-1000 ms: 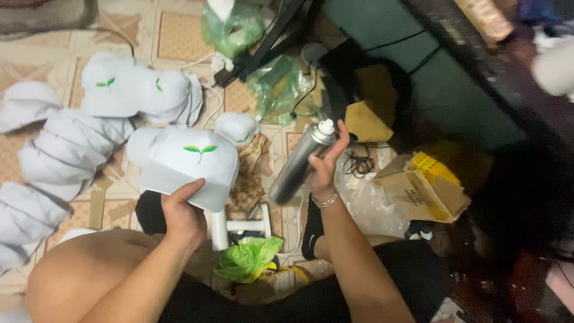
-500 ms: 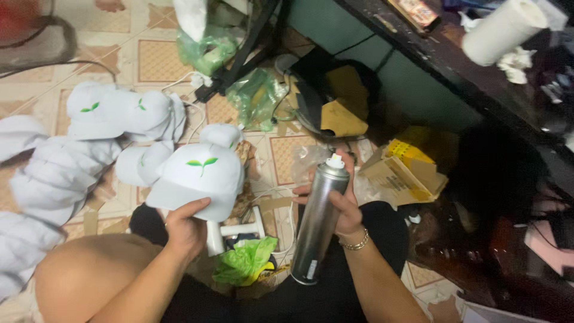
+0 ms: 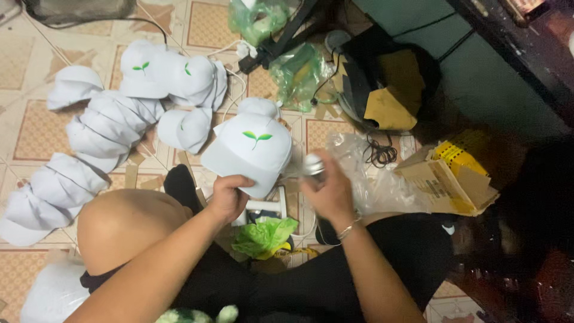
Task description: The person sits on the floor and processes white baseball caps with a green leaf logo. They use a hairdryer to heat the logo, wipe the cap with a cloth, insert a cardboard piece inside, and spray the cap with an aerosol can. The person repeats these steps on multiple caps.
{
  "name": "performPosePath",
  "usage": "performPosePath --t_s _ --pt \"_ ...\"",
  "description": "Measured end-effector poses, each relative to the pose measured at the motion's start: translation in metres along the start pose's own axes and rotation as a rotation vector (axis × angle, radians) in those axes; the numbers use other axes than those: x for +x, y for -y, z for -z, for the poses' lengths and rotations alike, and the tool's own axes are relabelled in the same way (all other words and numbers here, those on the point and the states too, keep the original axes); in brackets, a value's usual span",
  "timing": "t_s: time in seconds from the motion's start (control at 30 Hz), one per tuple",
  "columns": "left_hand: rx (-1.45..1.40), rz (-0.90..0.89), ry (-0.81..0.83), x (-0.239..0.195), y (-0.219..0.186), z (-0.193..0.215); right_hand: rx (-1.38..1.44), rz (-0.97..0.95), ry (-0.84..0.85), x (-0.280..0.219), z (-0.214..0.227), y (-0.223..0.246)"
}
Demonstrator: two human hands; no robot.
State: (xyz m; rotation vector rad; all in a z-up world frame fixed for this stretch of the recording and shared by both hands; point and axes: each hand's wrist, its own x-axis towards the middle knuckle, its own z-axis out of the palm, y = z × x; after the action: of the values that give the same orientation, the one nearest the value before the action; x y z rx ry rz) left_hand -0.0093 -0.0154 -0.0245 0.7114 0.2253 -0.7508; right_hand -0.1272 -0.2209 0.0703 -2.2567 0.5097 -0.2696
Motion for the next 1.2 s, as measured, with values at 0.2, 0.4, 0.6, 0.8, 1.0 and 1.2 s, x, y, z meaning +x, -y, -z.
performPosePath --t_s 0.2,0.4,0.6,0.8,1.0,1.2 --pt "0.002 0.041 0.044 0.002 -0.001 -0.007 -0.035 -0.026 -0.014 0.004 -0.004 0.000" --pt "-0.071 0.052 0.105 -0.004 -0.007 -0.013 -0.025 0.035 -0.129 -0.003 -0.003 0.003" --pt "-0.079 0.050 0.029 -0.003 -0.014 -0.015 0.071 0.018 0.014 0.003 -0.003 0.012" --pt "-0.052 0.057 0.079 0.004 0.001 0.011 -0.022 -0.073 -0.064 -0.010 0.000 0.016" --pt "0.119 0.002 0.119 0.005 0.006 0.018 -0.018 -0.053 -0.066 0.000 0.002 0.018" --pt "0.310 0.060 0.139 -0.004 0.003 0.014 -0.097 -0.123 -0.104 -0.009 0.004 0.011"
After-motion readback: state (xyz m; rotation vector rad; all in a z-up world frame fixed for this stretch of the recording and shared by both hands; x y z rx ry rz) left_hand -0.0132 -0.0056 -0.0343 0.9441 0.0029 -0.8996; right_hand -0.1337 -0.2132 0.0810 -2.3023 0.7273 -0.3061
